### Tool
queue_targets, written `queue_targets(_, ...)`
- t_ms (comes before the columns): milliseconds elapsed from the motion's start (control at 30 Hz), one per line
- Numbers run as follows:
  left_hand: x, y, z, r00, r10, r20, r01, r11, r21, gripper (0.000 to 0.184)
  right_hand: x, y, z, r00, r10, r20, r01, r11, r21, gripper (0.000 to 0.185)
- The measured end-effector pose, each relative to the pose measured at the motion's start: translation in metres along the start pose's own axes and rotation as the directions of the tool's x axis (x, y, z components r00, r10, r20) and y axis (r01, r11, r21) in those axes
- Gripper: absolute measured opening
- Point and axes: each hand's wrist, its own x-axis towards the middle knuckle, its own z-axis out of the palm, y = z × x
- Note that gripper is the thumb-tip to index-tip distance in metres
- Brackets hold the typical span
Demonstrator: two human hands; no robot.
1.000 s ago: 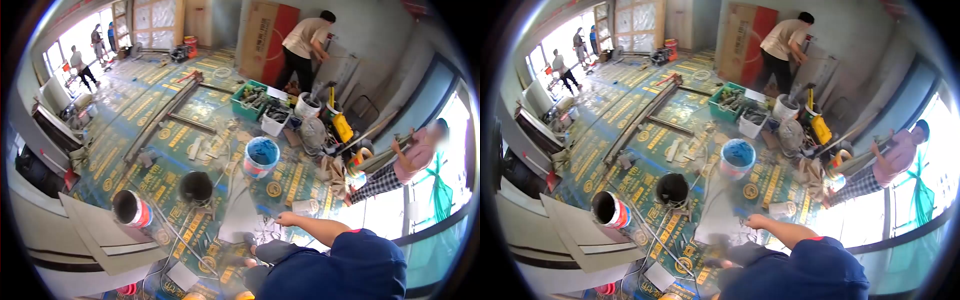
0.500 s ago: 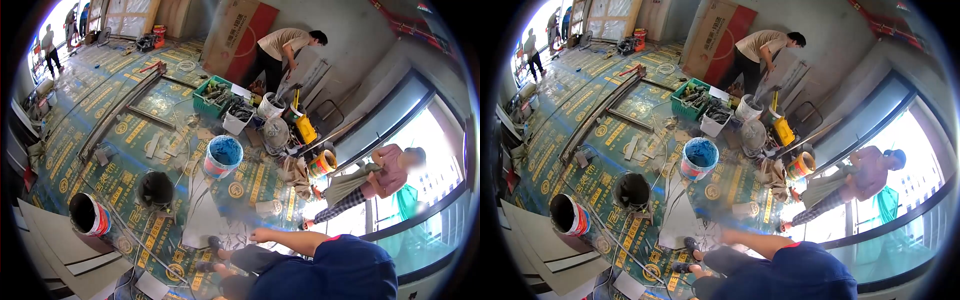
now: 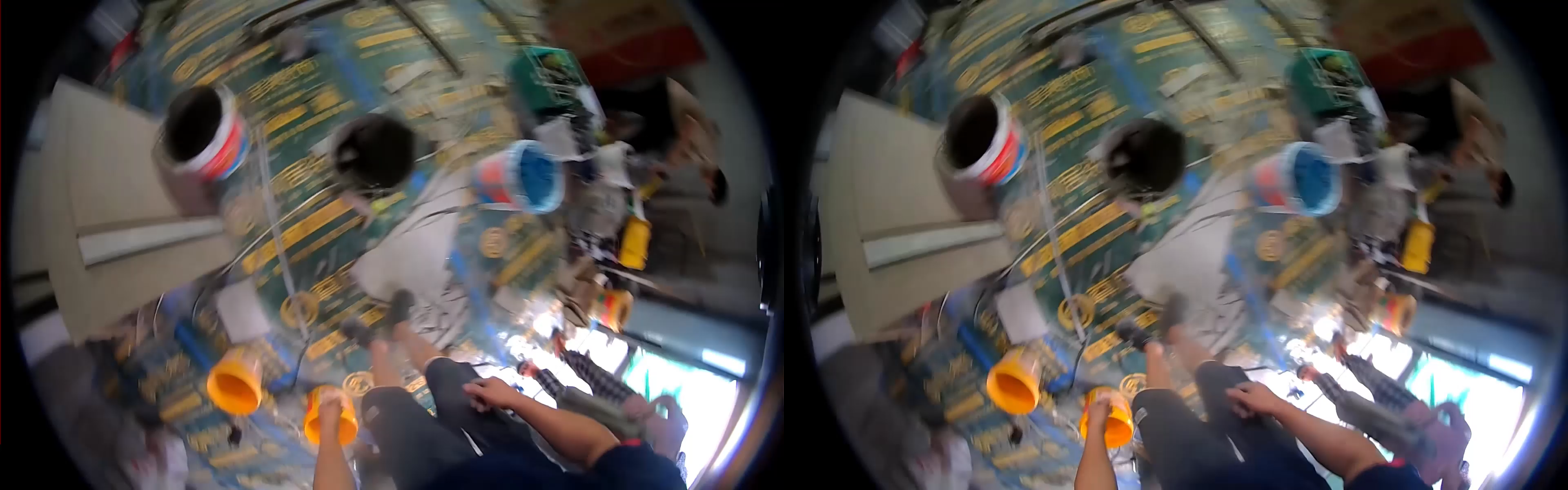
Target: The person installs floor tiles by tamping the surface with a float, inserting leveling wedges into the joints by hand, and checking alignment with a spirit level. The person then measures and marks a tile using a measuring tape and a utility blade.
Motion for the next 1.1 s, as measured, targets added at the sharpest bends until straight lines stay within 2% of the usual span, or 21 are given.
queue_targets(33,0.015,-0.003,0.013,0.988,0.151,0.039,-0.15,0.988,-0.028,0.036,0.003,-0.007,0.003,1.0,0.018,-0.001,-0.018,1.0,-0.008,0.045)
queue_targets(100,0.04,0.014,0.038,0.994,0.107,0.013,-0.108,0.984,0.142,0.038,0.021,-0.005,0.01,0.997,0.07,-0.039,-0.073,0.994,-0.081,0.041)
queue_targets(167,0.08,0.03,0.055,0.982,0.174,-0.067,-0.145,0.937,0.317,0.04,0.042,0.008,0.018,0.996,-0.015,-0.084,-0.008,0.962,-0.274,0.037)
queue_targets(233,0.164,0.018,0.063,0.99,0.141,-0.028,-0.107,0.853,0.511,0.044,0.062,0.019,0.033,0.981,-0.131,-0.144,0.066,0.92,-0.386,0.033)
queue_targets(267,0.188,0.034,0.062,0.986,0.156,-0.06,-0.112,0.882,0.457,0.042,0.067,0.013,0.036,0.986,-0.117,-0.122,0.06,0.916,-0.396,0.033)
queue_targets(300,0.215,0.062,0.056,0.981,0.173,-0.093,-0.121,0.907,0.404,0.041,0.075,0.003,0.04,0.975,-0.135,-0.175,0.062,0.927,-0.369,0.034)
queue_targets(333,0.246,0.074,0.053,0.946,0.265,-0.187,-0.172,0.898,0.405,0.038,0.081,-0.003,0.042,0.962,-0.149,-0.231,0.065,0.94,-0.336,0.034)
queue_targets(367,0.279,0.089,0.051,0.89,0.36,-0.279,-0.227,0.882,0.412,0.035,0.091,-0.004,0.038,0.965,-0.145,-0.217,0.064,0.938,-0.34,0.034)
queue_targets(433,0.323,0.132,0.043,0.817,0.387,-0.427,-0.188,0.879,0.438,0.035,0.102,0.01,0.023,0.944,-0.251,-0.215,0.13,0.881,-0.455,0.034)
queue_targets(500,0.374,0.153,0.033,0.77,0.329,-0.547,-0.089,0.904,0.419,0.036,0.106,0.03,0.002,0.911,-0.356,-0.209,0.184,0.803,-0.566,0.033)
queue_targets(533,0.408,0.144,0.035,0.681,0.377,-0.628,-0.086,0.893,0.442,0.037,0.104,0.037,-0.006,0.891,-0.403,-0.208,0.2,0.761,-0.618,0.033)
queue_targets(567,0.434,0.138,0.037,0.583,0.419,-0.696,-0.079,0.882,0.465,0.038,0.11,0.002,-0.004,0.872,-0.446,-0.203,0.211,0.715,-0.667,0.033)
queue_targets(633,0.461,0.119,0.033,0.737,0.336,-0.587,0.039,0.846,0.532,0.037,0.113,0.0,0.002,0.904,-0.374,-0.209,0.159,0.746,-0.647,0.032)
queue_targets(767,0.415,0.107,0.044,0.803,0.308,-0.51,0.085,0.787,0.611,0.032,0.098,0.036,-0.011,0.956,-0.188,-0.224,0.051,0.861,-0.505,0.028)
queue_targets(833,0.385,0.09,0.036,0.886,0.271,-0.376,-0.109,0.91,0.399,0.024,0.094,0.049,-0.01,0.957,-0.169,-0.236,0.053,0.901,-0.43,0.026)
queue_targets(900,0.344,0.076,0.034,0.871,0.361,-0.335,-0.282,0.923,0.261,0.02,0.1,0.06,-0.007,0.952,-0.183,-0.246,0.086,0.93,-0.357,0.024)
queue_targets(933,0.307,0.093,0.029,0.901,0.334,-0.278,-0.209,0.894,0.397,0.019,0.103,0.061,-0.005,0.95,-0.19,-0.247,0.105,0.941,-0.321,0.023)
queue_targets(967,0.289,0.077,0.031,0.927,0.272,-0.259,-0.24,0.959,0.149,0.02,0.106,0.061,-0.003,0.948,-0.198,-0.248,0.123,0.951,-0.285,0.022)
queue_targets(1000,0.268,0.071,0.035,0.89,0.365,-0.274,-0.323,0.928,0.187,0.01,0.109,0.06,0.0,0.951,-0.193,-0.24,0.129,0.958,-0.257,0.022)
queue_targets(1067,0.172,0.133,0.05,0.941,0.239,-0.239,-0.254,0.967,-0.035,0.01,0.11,0.057,0.003,0.964,-0.153,-0.218,0.114,0.977,-0.181,0.022)
queue_targets(1100,0.156,0.116,0.052,0.932,0.292,-0.213,-0.296,0.955,0.016,0.009,0.108,0.048,0.004,0.974,-0.101,-0.205,0.077,0.989,-0.124,0.022)
